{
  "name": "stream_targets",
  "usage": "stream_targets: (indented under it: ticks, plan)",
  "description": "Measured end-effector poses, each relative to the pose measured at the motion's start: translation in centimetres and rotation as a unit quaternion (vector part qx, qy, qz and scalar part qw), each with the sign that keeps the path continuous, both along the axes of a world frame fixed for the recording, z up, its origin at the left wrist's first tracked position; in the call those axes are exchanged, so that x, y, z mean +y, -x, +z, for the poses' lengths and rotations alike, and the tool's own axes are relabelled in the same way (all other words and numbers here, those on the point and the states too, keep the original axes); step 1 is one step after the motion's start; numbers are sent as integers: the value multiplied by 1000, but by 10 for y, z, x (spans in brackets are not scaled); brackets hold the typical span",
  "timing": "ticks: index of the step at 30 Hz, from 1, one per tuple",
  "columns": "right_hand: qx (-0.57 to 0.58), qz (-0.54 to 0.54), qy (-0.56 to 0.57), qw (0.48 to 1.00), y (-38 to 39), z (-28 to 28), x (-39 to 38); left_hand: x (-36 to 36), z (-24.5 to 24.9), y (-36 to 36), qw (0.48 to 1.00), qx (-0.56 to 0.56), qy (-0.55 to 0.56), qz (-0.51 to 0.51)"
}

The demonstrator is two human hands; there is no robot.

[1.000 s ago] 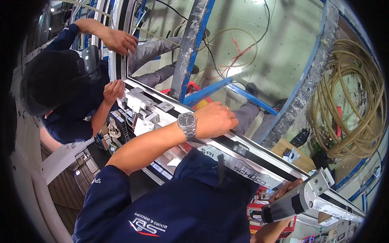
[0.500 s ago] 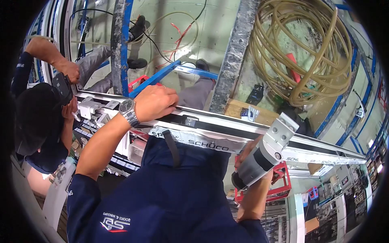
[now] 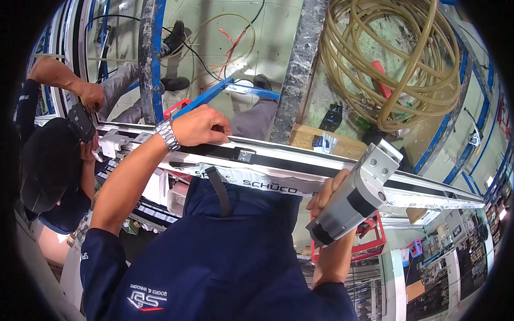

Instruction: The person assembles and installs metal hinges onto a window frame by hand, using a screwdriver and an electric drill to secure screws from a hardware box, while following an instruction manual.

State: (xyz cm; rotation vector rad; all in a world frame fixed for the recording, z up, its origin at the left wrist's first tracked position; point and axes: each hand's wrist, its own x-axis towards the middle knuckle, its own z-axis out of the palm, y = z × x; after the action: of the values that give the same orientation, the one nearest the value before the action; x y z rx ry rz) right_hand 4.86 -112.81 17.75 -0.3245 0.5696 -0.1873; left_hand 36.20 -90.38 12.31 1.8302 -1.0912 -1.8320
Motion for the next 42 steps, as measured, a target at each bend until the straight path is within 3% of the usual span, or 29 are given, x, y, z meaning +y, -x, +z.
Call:
stream_targets:
  ticks: [7,10,13,16,19,25,31,37,40,42]
  plan:
    - [-9,16,-10,1000,-1,0,-4,-16,-3,11,999,13,36,-14]
    - [-12,27,-13,999,-1,-1,-7,-10,-6,19,992,-55,108,-33]
    - [-27,20,-15,999,0,-5,-5,-8,-2,23,992,-67,101,-22]
    - [-36,18,-8,999,2,-7,-5,-8,-7,20,998,2,60,31]
    - [-33,19,12,999,2,-7,-5,-16,-4,25,993,6,99,68]
    - [-36,31,21,999,-2,-4,-8,-28,-10,25,997,55,-38,31]
    - [5,16,12,1000,-4,2,-5,-33,-10,21,998,57,0,21]
    - [74,-12,17,997,-15,16,0,-46,-13,31,995,84,-43,41]
    - [76,-10,-11,997,-9,14,-3,-42,-15,37,999,24,31,22]
    - [72,4,-17,997,-8,11,-5,-39,-15,41,996,24,62,67]
